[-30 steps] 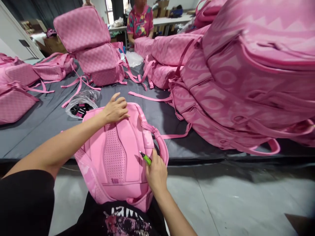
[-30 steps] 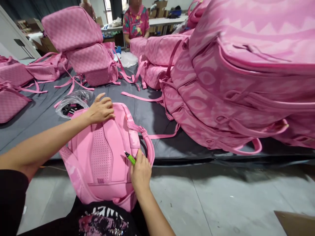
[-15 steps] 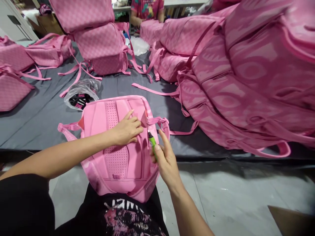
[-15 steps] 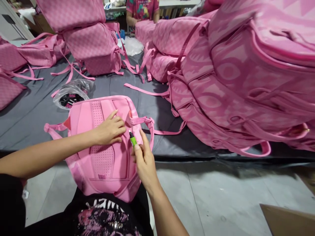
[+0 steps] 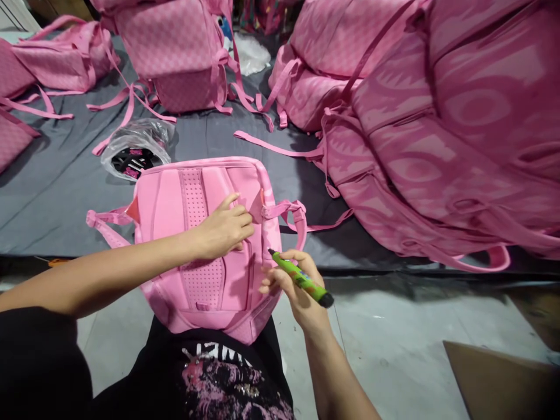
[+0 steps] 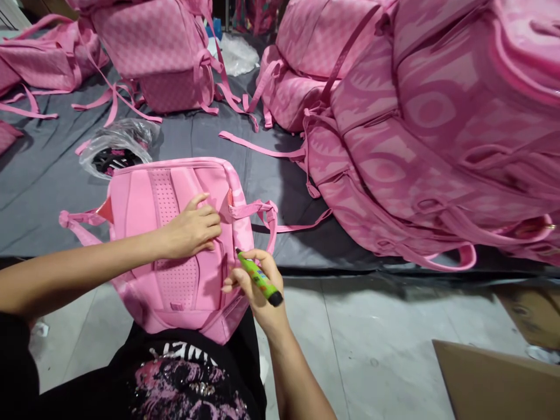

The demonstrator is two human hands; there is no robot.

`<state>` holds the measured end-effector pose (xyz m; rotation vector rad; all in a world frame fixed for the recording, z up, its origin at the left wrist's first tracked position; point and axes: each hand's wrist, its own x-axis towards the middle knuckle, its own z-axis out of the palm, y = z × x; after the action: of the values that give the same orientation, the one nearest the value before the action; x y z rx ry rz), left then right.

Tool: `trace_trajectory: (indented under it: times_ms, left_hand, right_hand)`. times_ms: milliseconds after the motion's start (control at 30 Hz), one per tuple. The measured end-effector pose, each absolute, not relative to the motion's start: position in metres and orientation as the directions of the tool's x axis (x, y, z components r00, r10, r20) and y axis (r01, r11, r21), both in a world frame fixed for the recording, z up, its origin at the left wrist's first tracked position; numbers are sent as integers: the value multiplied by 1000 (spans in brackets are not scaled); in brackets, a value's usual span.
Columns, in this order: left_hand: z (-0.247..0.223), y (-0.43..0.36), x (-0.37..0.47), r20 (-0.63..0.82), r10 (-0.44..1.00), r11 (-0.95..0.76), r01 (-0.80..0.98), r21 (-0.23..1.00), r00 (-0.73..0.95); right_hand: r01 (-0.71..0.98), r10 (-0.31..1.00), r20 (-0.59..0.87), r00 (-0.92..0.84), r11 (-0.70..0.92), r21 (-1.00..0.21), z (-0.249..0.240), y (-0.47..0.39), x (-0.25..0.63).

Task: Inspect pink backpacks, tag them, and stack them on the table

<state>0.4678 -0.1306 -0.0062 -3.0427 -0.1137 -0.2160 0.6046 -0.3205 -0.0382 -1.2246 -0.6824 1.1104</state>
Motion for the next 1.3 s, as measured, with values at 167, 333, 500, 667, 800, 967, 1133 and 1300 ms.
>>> trace_trajectory:
  times_ms: [167,333,500,667,800,967,1133,1300]
  left_hand:
    - [-15,-135,458,285,-11,-996,15,-90,959]
    - [-23,-137,455,385,-67,-993,-22,-118,921]
    - [-27,-135,456,435,-69,-989,-5,-147,898]
    - [-29,-135,458,415,-47,-989,16,-147,908]
    - [-29,-135,459,406,-33,-991,21,-130,913]
    - [-30,-134,460,415,-39,-991,17,-131,909]
    - [-31,-134,461,409,-29,-990,29,-135,912]
    - [-31,-135,462,398,-13,-992,38,-121,917]
  right_hand:
    - [-144,860,-70,505,4,-990,-48,-315,596]
    - [-35,759,-84,646,-81,-996,-51,-298,587]
    - [28,746,-52,664,-95,-995,-46,-281,578]
    - [116,743,0,669,-105,-988,-52,-279,579]
    - [115,737,-3,676,-109,-987,-57,-280,579]
    - [100,740,-24,673,-122,-987,-58,-279,578]
    - [92,746,-36,665,-130,-987,-54,-278,578]
    - [82,777,-65,626,-148,-986,-51,-276,580]
